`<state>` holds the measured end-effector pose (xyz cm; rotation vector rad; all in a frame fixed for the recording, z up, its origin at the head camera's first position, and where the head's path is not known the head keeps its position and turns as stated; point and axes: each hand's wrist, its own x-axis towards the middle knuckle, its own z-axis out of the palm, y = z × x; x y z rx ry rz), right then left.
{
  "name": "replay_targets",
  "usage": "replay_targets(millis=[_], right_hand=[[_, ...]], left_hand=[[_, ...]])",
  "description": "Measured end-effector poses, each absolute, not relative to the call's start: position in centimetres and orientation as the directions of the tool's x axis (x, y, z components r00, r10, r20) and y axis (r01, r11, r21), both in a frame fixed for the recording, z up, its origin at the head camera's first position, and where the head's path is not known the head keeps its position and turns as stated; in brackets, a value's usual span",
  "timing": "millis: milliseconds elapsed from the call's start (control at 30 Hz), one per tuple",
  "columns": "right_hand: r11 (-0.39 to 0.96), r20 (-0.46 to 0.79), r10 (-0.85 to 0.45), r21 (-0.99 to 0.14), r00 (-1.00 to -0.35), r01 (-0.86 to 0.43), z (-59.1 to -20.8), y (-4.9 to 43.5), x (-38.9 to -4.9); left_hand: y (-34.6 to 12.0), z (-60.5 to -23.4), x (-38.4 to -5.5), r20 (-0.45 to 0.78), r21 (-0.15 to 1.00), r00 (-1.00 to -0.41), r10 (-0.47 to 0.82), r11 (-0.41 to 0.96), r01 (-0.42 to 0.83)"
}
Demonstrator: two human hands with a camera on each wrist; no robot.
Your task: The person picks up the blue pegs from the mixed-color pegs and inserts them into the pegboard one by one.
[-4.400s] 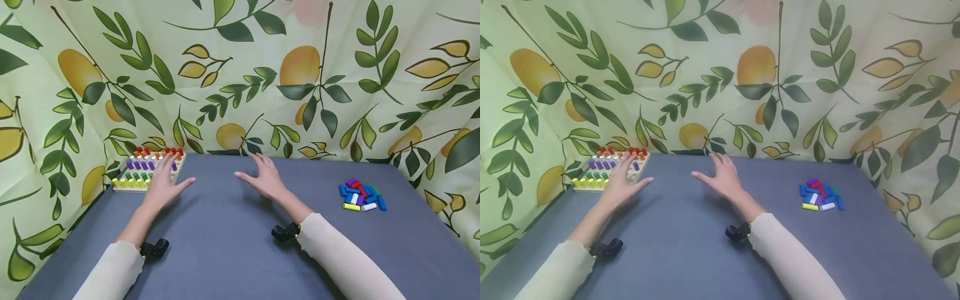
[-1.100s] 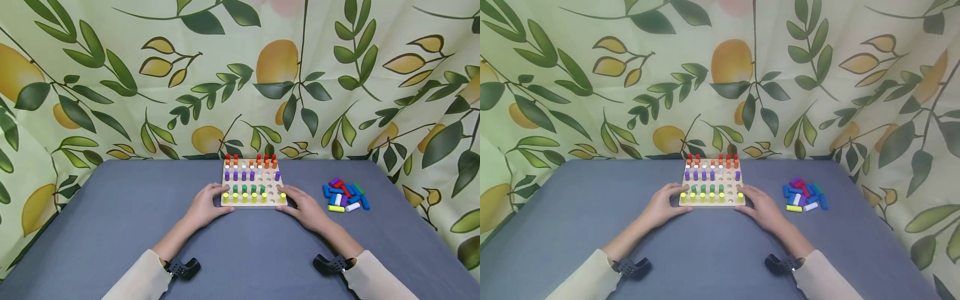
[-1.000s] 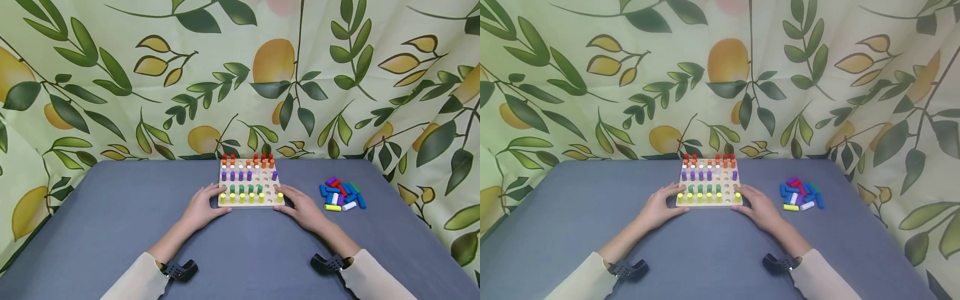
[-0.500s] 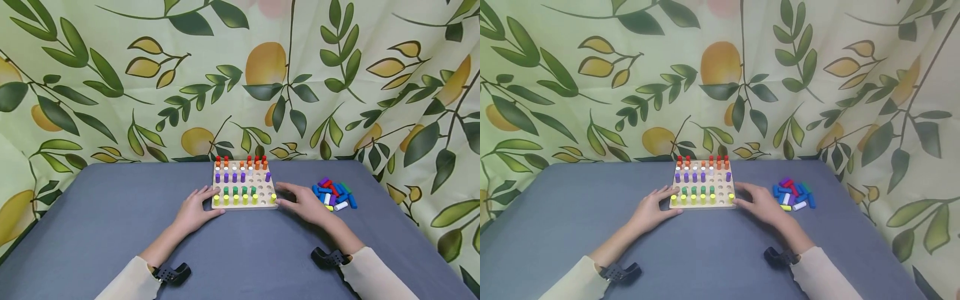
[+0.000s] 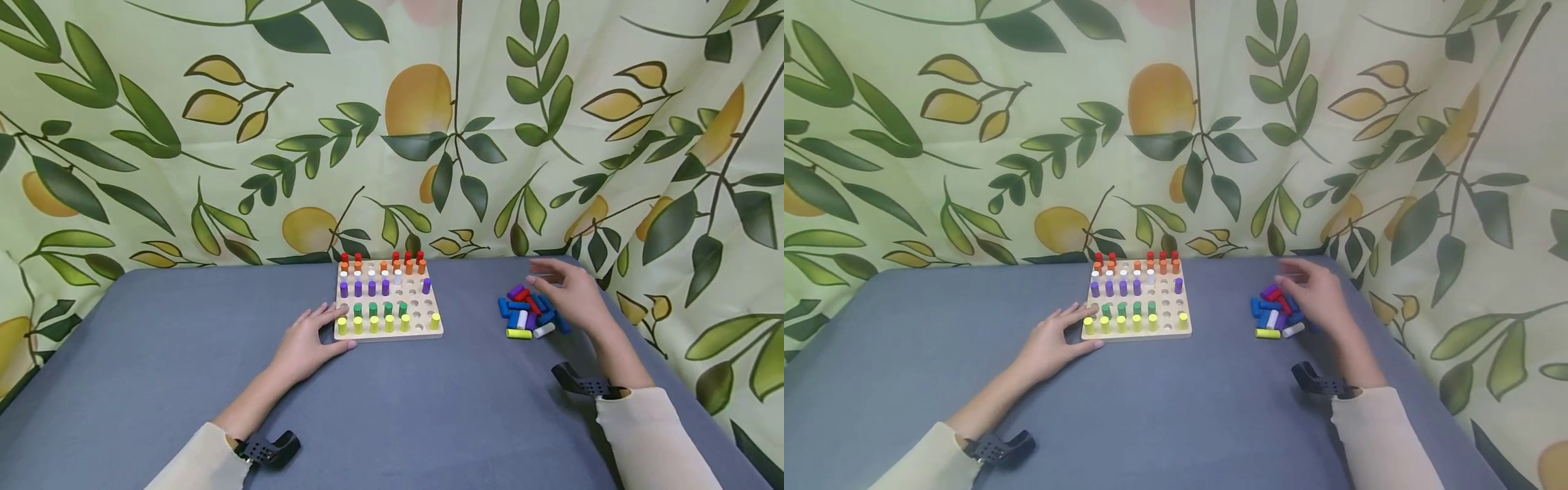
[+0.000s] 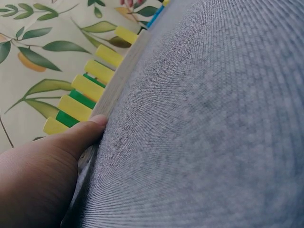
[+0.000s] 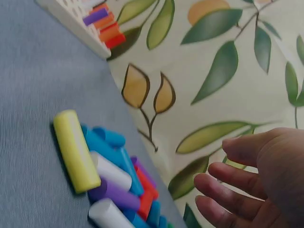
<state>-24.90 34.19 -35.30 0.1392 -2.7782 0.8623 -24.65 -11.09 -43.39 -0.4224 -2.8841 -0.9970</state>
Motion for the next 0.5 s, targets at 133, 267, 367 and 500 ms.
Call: replay_targets(millis=[133, 267, 367, 500], right_hand=[[0.807, 0.199, 0.034, -0.584, -0.979, -0.09, -36.1, 35.6, -25.2], [0.793, 0.143, 0.048, -0.607, -0.989, -0.05, -37.4, 36.6, -25.5], [0.776, 0.123, 0.046, -0.629, -0.991, -0.042, -38.1, 37.1, -25.7], [0.773, 0.126, 0.034, -0.632, -0.991, -0.054, -38.7, 37.5, -25.7]], left_hand=[[-11.2, -43.4, -24.6, 0.152, 0.593, -0.957, 0.247, 0.752, 0.288], [-11.3, -43.4, -24.6, 0.151, 0.593, -0.957, 0.246, 0.752, 0.287], [-11.3, -43.4, -24.6, 0.149, 0.588, -0.958, 0.246, 0.757, 0.286], [-11.1, -43.4, -24.6, 0.146, 0.587, -0.959, 0.245, 0.758, 0.283]])
